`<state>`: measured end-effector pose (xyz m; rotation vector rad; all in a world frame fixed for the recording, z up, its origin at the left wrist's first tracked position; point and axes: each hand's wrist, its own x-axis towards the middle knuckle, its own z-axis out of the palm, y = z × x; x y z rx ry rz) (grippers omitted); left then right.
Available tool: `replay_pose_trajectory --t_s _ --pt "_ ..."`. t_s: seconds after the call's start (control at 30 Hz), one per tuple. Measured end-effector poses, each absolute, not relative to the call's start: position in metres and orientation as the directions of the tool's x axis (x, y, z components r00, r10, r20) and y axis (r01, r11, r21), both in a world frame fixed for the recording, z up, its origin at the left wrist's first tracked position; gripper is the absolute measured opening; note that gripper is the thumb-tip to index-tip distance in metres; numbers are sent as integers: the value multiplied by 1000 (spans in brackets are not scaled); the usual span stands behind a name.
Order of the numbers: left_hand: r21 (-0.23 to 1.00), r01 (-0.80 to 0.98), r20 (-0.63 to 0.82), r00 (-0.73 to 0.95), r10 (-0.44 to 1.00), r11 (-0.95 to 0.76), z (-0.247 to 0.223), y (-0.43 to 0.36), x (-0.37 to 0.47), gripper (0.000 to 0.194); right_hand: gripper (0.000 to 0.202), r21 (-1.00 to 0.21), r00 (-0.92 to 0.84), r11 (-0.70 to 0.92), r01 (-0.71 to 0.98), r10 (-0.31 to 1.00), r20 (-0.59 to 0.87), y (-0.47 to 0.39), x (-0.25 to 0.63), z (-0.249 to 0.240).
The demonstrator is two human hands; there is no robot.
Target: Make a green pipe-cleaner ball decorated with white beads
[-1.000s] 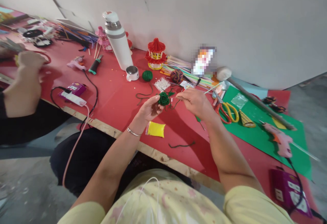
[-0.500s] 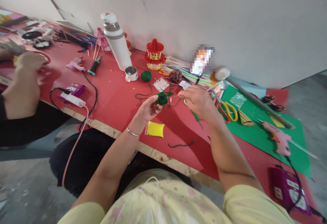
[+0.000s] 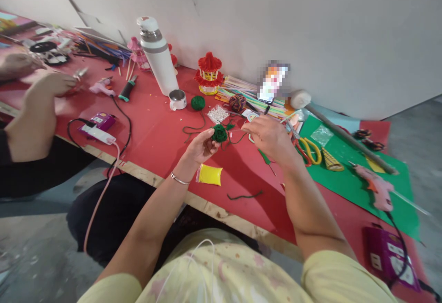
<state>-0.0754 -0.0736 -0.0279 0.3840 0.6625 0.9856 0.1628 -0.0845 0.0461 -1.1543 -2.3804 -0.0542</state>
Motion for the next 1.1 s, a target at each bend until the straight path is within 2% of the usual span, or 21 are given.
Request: replay_pose_trajectory --t_s 0.43,0.67,0.93,1.1 --pt "593 -618 -317 410 855 517 -30 -73 -75 24 35 -115 -552 639 761 729 404 -87 164 44" --pt "614 -612 -294 409 864 499 -34 -71 -75 24 32 -45 -524 588 808 750 403 -93 161 47" --pt "613 -615 -277 421 864 496 -34 -72 -75 24 37 -136 -545 637 759 735 404 -87 161 40" --pt "617 -607 -283 422 861 501 -34 -73 -75 24 32 -234 -535 664 710 725 435 -82 160 36"
